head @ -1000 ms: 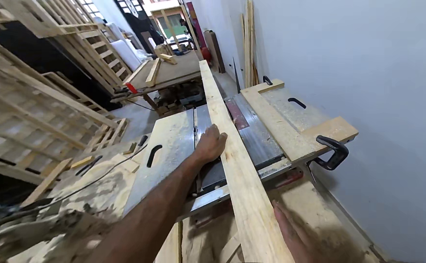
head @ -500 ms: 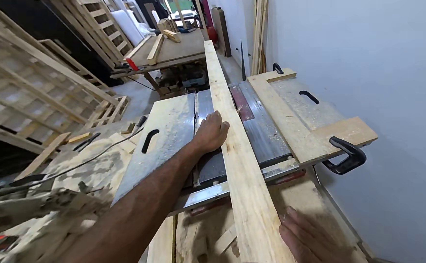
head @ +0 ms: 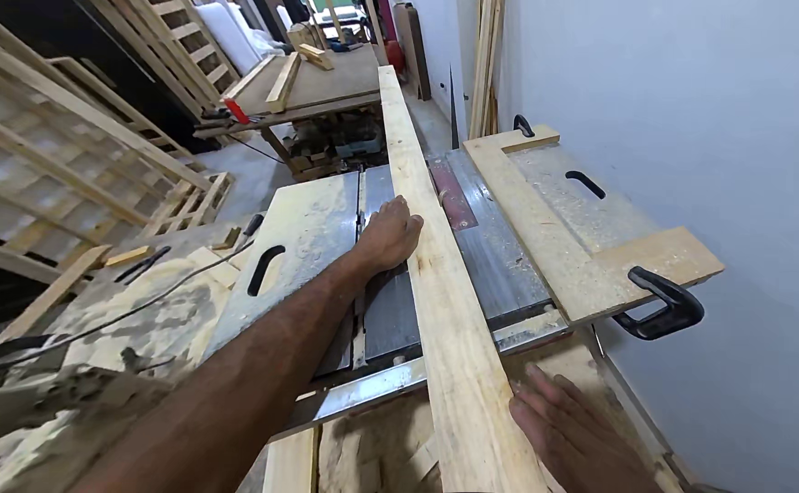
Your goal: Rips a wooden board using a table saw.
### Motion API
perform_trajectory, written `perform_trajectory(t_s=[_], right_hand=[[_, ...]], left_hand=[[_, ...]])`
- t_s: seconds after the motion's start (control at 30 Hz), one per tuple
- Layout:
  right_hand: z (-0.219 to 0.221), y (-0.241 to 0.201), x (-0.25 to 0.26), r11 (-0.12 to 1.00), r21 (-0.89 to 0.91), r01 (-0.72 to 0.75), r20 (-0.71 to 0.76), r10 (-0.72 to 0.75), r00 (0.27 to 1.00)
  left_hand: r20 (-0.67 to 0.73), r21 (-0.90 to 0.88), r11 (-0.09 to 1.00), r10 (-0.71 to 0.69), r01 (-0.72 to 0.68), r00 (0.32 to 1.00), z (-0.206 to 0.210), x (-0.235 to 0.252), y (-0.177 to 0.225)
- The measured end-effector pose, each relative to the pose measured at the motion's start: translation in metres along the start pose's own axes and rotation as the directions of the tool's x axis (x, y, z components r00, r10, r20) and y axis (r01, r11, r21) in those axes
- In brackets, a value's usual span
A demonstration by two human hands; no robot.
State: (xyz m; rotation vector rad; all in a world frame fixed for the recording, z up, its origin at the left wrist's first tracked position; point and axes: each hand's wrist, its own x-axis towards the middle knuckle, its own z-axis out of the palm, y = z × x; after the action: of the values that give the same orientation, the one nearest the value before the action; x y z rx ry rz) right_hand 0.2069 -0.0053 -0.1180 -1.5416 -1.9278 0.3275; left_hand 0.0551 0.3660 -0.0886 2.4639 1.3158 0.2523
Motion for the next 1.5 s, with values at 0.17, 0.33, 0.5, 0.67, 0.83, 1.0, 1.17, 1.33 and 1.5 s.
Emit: perform_trajectory(t_s=[0.17,0.33,0.5,0.67,0.83,1.0,1.17,1.33,1.5], right_hand=[[0.004,0.01,0.016,1.0,-0.018,0.019,-0.033,-0.02,0.999],[0.008,0.017,0.033,0.999,-0.039,0.014,-0.063,-0.016,0.998],[0.009,0.023,0.055,0.997,-0.08,0.009,-0.032,-0.011,0.999],[0.009,0.029,0.077,0.984,-0.176,-0.034,0.044,0.043,0.998],[0.022,0.045,0.088,0.993,-0.11,0.034,-0.116,-0.047,0.992],[0.011,0.036,0.093,0.991,-0.096,-0.092,0.085,0.1,0.991],[0.003,0.032,0.095,0.989,-0.095,-0.109,0.116,0.12,0.986],[0.0,0.028,0.096,0.985,-0.098,-0.14,0.158,0.155,0.975],[0.003,0.032,0.097,0.989,-0.096,-0.113,0.118,0.124,0.985]], left_hand=[[-0.015,-0.017,1.0,0.011,-0.011,1.0,-0.002,0.017,-0.008],[-0.013,-0.028,1.0,-0.007,0.007,1.0,-0.004,0.035,-0.016],[-0.02,-0.036,0.999,-0.02,0.019,1.0,-0.007,0.057,-0.025],[-0.034,-0.034,0.999,-0.025,0.024,0.999,-0.011,0.076,-0.031],[-0.05,-0.03,0.998,-0.051,0.049,0.997,-0.013,0.091,-0.035],[-0.052,-0.001,0.998,-0.059,0.059,0.997,-0.01,0.087,-0.035],[0.075,-0.047,0.993,0.115,-0.112,0.991,-0.004,-0.033,-0.007],[0.19,-0.043,0.98,0.197,-0.193,0.962,0.001,-0.147,0.018],[0.2,-0.002,0.967,0.25,-0.255,0.947,0.001,-0.148,0.02]])
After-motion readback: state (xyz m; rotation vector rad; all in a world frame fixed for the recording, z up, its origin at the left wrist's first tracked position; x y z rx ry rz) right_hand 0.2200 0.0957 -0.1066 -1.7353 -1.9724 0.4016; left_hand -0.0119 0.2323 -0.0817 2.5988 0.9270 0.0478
